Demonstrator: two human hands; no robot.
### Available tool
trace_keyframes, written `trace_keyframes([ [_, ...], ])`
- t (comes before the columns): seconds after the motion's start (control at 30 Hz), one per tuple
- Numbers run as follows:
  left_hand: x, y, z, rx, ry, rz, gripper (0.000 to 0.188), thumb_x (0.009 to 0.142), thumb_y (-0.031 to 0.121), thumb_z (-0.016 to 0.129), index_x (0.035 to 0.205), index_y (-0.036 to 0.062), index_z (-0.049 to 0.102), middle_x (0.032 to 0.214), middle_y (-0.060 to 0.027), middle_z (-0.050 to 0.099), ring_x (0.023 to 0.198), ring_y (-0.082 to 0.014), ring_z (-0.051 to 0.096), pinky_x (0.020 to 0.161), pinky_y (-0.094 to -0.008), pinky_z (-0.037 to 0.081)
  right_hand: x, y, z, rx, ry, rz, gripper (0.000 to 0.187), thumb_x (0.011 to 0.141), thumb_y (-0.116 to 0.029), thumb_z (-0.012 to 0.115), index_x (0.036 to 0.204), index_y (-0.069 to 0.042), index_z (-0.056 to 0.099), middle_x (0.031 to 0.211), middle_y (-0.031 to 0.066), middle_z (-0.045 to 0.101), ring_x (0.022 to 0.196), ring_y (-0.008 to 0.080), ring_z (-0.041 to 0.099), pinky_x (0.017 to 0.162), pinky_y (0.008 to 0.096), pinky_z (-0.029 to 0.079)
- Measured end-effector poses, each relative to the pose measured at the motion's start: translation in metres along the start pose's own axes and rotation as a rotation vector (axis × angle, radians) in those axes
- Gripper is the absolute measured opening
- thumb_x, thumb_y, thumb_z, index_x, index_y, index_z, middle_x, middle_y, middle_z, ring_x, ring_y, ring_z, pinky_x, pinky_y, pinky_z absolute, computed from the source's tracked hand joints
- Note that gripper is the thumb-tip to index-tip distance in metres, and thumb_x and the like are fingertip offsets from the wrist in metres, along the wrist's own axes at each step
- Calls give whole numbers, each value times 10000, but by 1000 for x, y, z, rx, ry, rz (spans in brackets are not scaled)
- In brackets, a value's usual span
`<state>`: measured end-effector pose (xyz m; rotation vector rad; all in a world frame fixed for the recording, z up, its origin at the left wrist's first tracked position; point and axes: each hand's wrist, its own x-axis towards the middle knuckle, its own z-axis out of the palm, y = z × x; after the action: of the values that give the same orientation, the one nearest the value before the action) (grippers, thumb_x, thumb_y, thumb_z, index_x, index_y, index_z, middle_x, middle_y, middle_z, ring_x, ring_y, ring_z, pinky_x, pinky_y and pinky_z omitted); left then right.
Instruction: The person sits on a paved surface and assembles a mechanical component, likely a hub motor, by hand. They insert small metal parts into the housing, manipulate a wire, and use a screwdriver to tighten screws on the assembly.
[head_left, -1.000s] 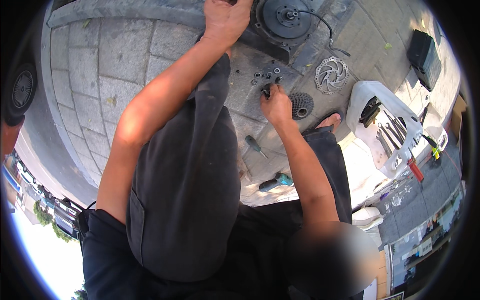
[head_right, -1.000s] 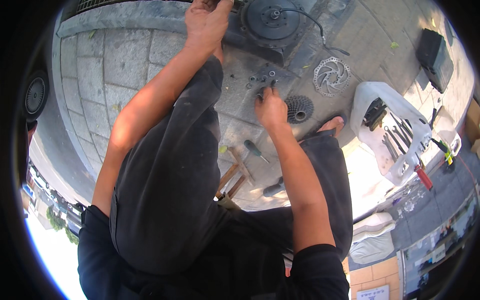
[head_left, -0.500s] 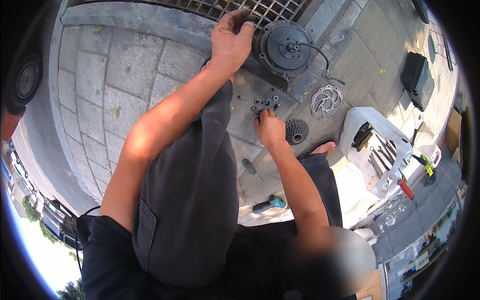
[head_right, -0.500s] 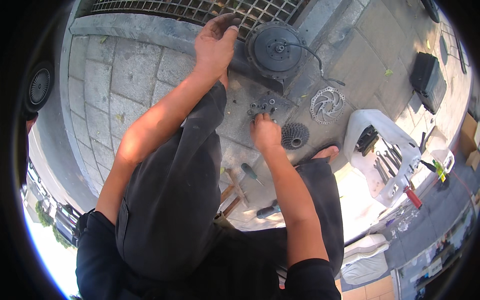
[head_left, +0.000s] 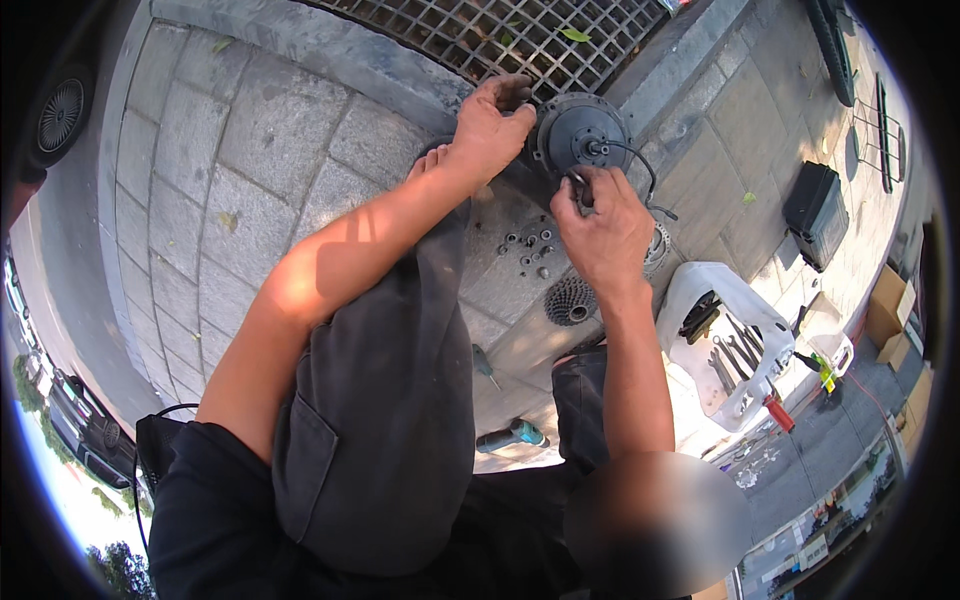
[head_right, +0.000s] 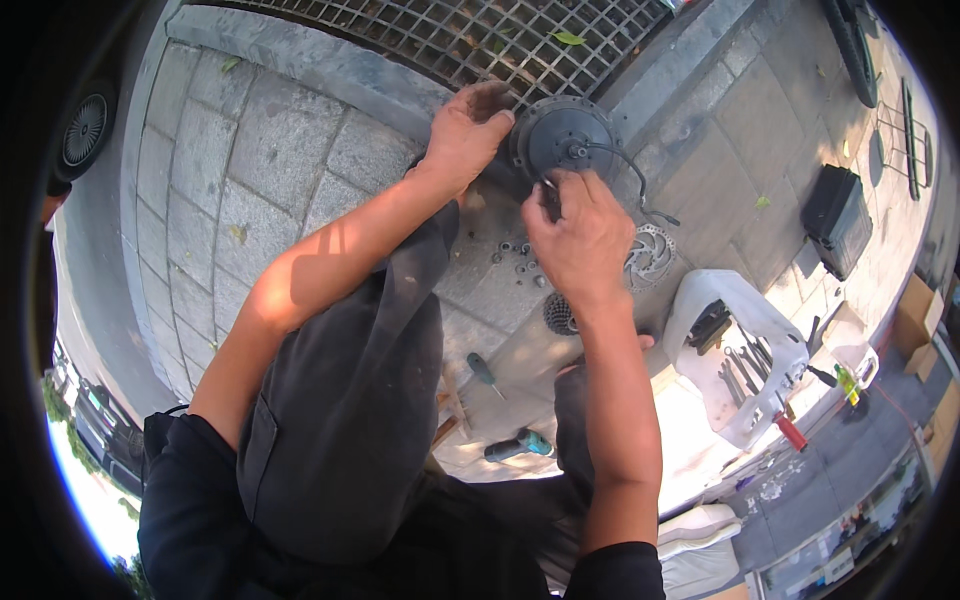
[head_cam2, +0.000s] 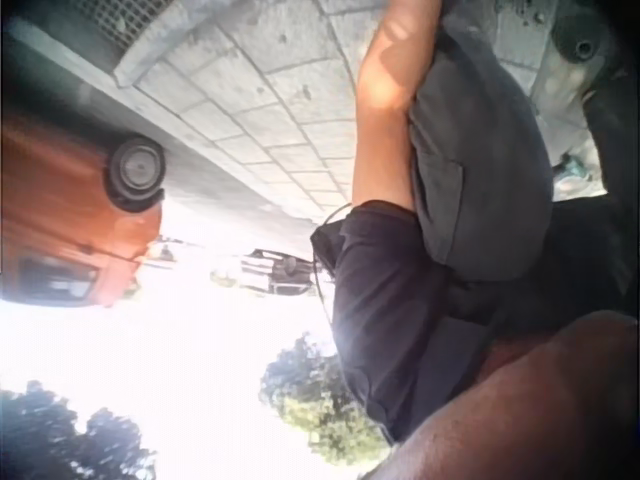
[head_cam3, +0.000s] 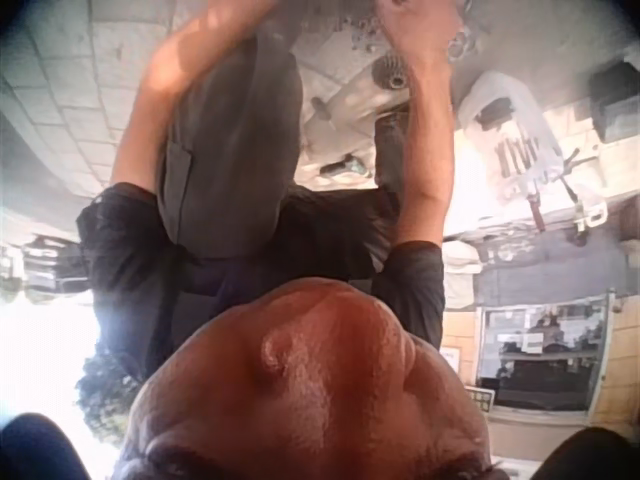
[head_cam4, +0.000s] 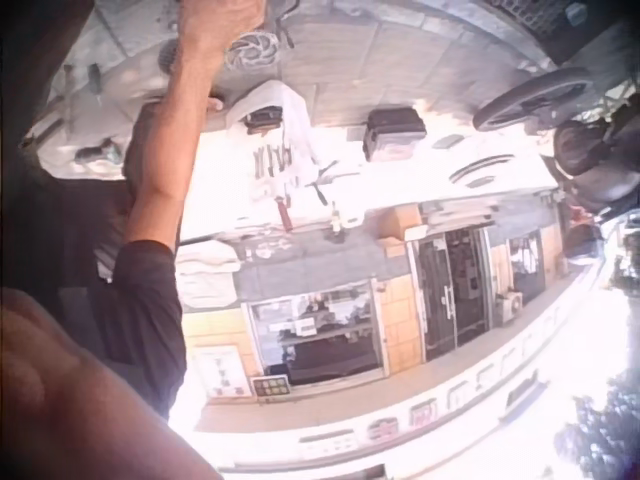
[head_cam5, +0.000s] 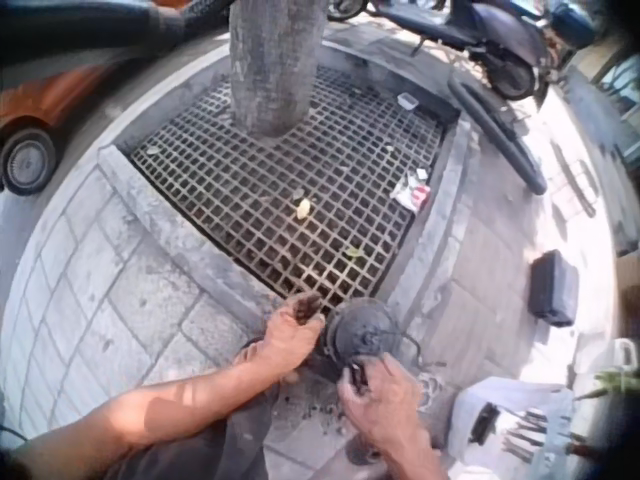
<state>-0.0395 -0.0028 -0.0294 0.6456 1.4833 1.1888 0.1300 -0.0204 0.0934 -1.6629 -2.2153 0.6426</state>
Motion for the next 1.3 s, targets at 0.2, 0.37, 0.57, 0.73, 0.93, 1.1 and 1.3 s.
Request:
trace_keyframes([
  [0.2,-5,3,2,111,-112,-91,628,829,117,753,1416,-25,580,1377,-209,662,1300,-302,630,1126,-386,477,100,19,-6,-214,-155,-334,191,819,-201,736,897,-27,748,906,140,720,878,366,702,771,485,560],
  [0.37,-9,2,2,78,-151,-60,560,860,112,716,1388,-31,595,1365,-219,668,1296,-316,638,1124,-393,476,121,31,8,-220,-409,-318,217,847,-230,689,888,-22,736,939,164,719,928,399,696,836,510,552],
  [0.57,-12,-3,1,116,-133,5,502,902,94,710,1373,-39,599,1342,-205,682,1279,-299,645,1120,-395,480,129,28,16,-255,-525,-363,260,877,-261,703,979,-25,744,996,162,722,948,404,694,835,490,562],
  [0.73,-11,-5,2,134,-133,-3,478,910,83,712,1359,-37,600,1337,-189,686,1278,-278,644,1115,-387,482,134,22,19,-388,-555,-493,202,870,-247,716,915,-52,744,968,126,727,965,356,711,861,471,572],
  [0.93,-11,-7,3,121,-134,17,462,905,74,713,1339,-40,604,1322,-184,689,1265,-267,646,1100,-378,494,130,18,22,-510,-518,-677,125,866,-201,712,864,-83,750,952,89,737,937,311,722,832,440,577],
  [1.1,-10,-9,4,63,-109,36,472,863,89,710,1312,-36,633,1276,-221,713,1226,-323,681,1082,-394,511,120,18,29,-534,-475,-585,124,865,-190,700,868,-81,758,947,92,738,940,319,727,849,456,580],
  [1.3,-10,-5,3,86,-130,-36,484,899,92,723,1359,-15,615,1327,-177,696,1265,-276,652,1106,-376,489,124,5,23,-367,-513,-247,206,895,-242,705,975,-56,748,1048,127,752,1044,355,723,908,482,576],
])
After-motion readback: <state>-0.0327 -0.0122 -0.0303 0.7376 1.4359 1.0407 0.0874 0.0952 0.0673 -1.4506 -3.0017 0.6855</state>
